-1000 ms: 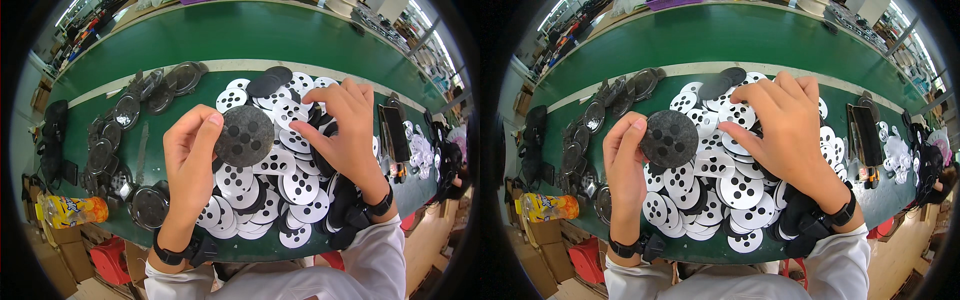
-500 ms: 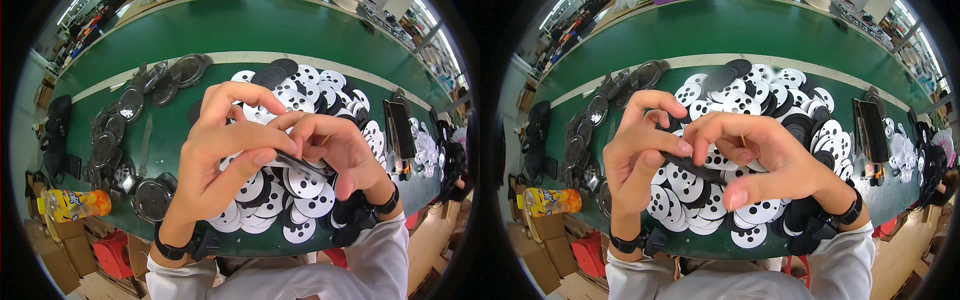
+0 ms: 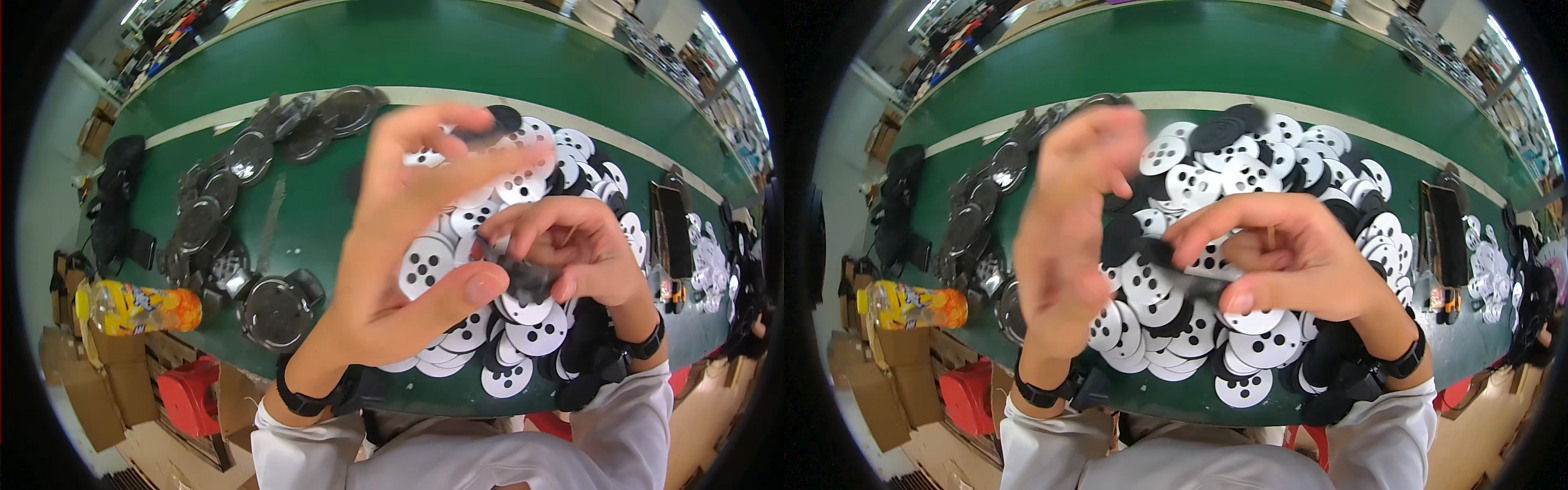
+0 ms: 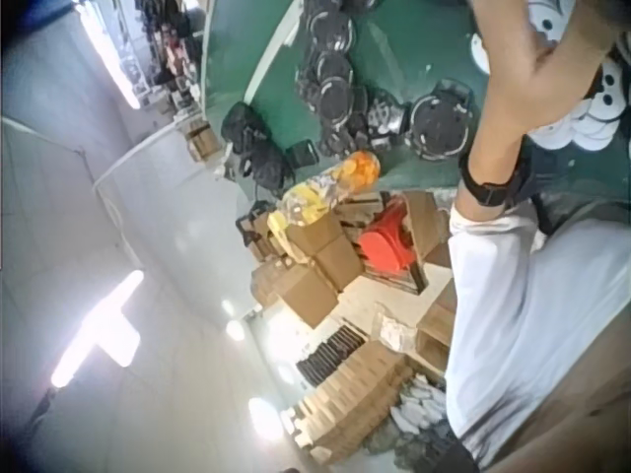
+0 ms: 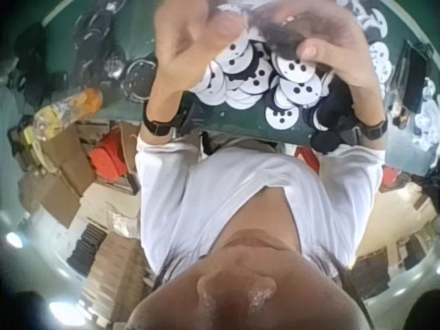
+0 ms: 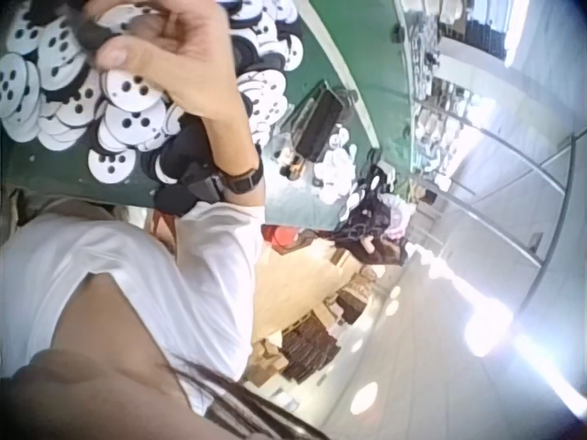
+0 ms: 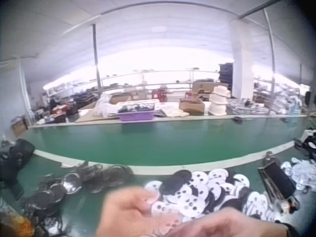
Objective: Assembling black rubber pads into clear circular plastic housings on a workshop bench.
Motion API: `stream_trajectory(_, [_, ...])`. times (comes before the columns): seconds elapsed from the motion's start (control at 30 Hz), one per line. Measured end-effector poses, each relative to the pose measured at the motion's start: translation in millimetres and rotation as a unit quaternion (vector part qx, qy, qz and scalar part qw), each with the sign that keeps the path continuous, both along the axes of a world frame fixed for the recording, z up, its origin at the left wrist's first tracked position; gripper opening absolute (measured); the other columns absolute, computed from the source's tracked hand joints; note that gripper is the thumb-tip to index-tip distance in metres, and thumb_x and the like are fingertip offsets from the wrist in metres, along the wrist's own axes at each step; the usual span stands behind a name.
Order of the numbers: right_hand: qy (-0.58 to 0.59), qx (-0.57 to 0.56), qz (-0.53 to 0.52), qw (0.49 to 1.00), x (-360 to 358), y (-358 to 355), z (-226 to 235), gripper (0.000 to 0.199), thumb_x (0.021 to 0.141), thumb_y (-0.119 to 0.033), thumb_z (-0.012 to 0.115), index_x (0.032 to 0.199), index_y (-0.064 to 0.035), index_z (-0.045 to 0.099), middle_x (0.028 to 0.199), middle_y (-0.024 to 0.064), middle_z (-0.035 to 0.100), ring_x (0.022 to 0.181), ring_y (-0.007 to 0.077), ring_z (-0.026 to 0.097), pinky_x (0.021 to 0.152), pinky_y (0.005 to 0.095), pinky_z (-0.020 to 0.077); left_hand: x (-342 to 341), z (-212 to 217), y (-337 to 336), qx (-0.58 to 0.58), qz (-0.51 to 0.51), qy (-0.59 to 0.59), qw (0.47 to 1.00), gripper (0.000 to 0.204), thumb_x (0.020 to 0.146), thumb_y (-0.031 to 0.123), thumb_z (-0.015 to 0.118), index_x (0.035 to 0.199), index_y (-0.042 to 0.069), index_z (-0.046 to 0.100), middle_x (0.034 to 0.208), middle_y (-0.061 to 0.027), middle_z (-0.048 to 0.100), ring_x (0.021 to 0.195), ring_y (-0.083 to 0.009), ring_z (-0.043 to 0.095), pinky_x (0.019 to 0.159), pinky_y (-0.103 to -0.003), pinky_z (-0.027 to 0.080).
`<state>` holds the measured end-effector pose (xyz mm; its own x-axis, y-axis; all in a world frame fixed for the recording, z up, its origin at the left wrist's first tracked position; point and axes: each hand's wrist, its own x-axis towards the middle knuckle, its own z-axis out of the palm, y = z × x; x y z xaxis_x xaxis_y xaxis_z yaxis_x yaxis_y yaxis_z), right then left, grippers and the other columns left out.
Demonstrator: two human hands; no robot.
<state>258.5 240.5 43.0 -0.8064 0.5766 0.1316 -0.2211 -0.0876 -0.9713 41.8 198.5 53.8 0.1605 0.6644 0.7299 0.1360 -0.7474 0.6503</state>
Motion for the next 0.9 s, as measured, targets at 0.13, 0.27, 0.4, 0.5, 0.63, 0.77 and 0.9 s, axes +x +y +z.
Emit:
stream_trajectory(0.13, [-0.033,0.119,-0.081,0.989,-2,1,-1,0.041,0.072,-0.018,0.073,0.106,0.0039,0.066,0.115,0.0121,0.059,0.052,0.0013,0.022,0.051,0.0175,0.0259,-39,36,-38,-0.074,0.163,0.013,0.984,0.057,0.09,0.046,0.048,0.117,-0.004,0.052,0.116,-0.0189,0.056,0.104,-0.0255,0.051,0.084,-0.034,0.039])
stream_trajectory(0.27, [-0.008,0.143,-0.07,0.987,-6,1,-1,0.044,0.068,-0.022,0.078,0.102,0.0021,0.067,0.115,0.0115,0.061,0.049,0.0003,0.019,0.047,0.0178,0.02,-83,46,-97,-0.178,0.258,0.267,0.911,0.051,0.073,0.023,0.069,0.117,-0.001,0.055,0.115,-0.0164,0.056,0.101,-0.0301,0.054,0.088,-0.036,0.04])
stream_trajectory(0.4, [-0.036,0.162,-0.064,0.984,-4,-3,2,0.045,0.067,-0.025,0.078,0.102,0.001,0.068,0.113,0.0113,0.062,0.049,-0.0002,0.02,0.046,0.0175,0.0187,-108,3,-125,-0.253,0.269,0.44,0.819,0.072,0.057,0.014,0.079,0.122,0.003,0.051,0.12,-0.0178,0.05,0.108,-0.037,0.049,0.095,-0.043,0.038])
stream_trajectory(0.5, [-0.055,0.162,-0.066,0.983,-1,-6,4,0.045,0.068,-0.025,0.078,0.103,0.0009,0.068,0.113,0.0113,0.062,0.049,-0.0002,0.02,0.046,0.0175,0.0189,-111,-21,-132,-0.26,0.283,0.44,0.812,0.08,0.053,0.015,0.081,0.125,0.004,0.048,0.12,-0.0173,0.048,0.108,-0.0367,0.049,0.095,-0.045,0.038])
stream_trajectory(0.63, [-0.008,0.139,-0.085,0.987,-3,-7,3,0.046,0.07,-0.025,0.077,0.104,0.003,0.066,0.115,0.013,0.059,0.05,0.0005,0.023,0.049,0.0176,0.0223,-98,-18,-122,-0.227,0.332,0.335,0.852,0.093,0.044,0.017,0.084,0.128,0.006,0.046,0.115,-0.0137,0.046,0.107,-0.0321,0.048,0.092,-0.039,0.04])
stream_trajectory(0.77, [0.084,0.116,-0.018,0.99,-4,-15,7,0.05,0.072,-0.024,0.077,0.107,0.0077,0.063,0.118,0.0189,0.055,0.056,0.0029,0.034,0.055,0.019,0.0293,-63,-6,-87,-0.155,0.329,0.234,0.902,0.103,0.041,0.022,0.088,0.131,0.006,0.042,0.109,-0.0115,0.041,0.097,-0.0266,0.048,0.084,-0.036,0.042])
stream_trajectory(0.9, [0.147,0.051,0.032,0.987,1,-27,19,0.052,0.075,-0.025,0.076,0.11,0.01,0.06,0.122,0.0246,0.052,0.082,0.014,0.051,0.069,0.0241,0.0389,-23,6,-47,-0.088,0.246,0.217,0.94,0.105,0.049,0.024,0.089,0.136,0.004,0.033,0.108,-0.0135,0.038,0.096,-0.0273,0.049,0.083,-0.036,0.043])
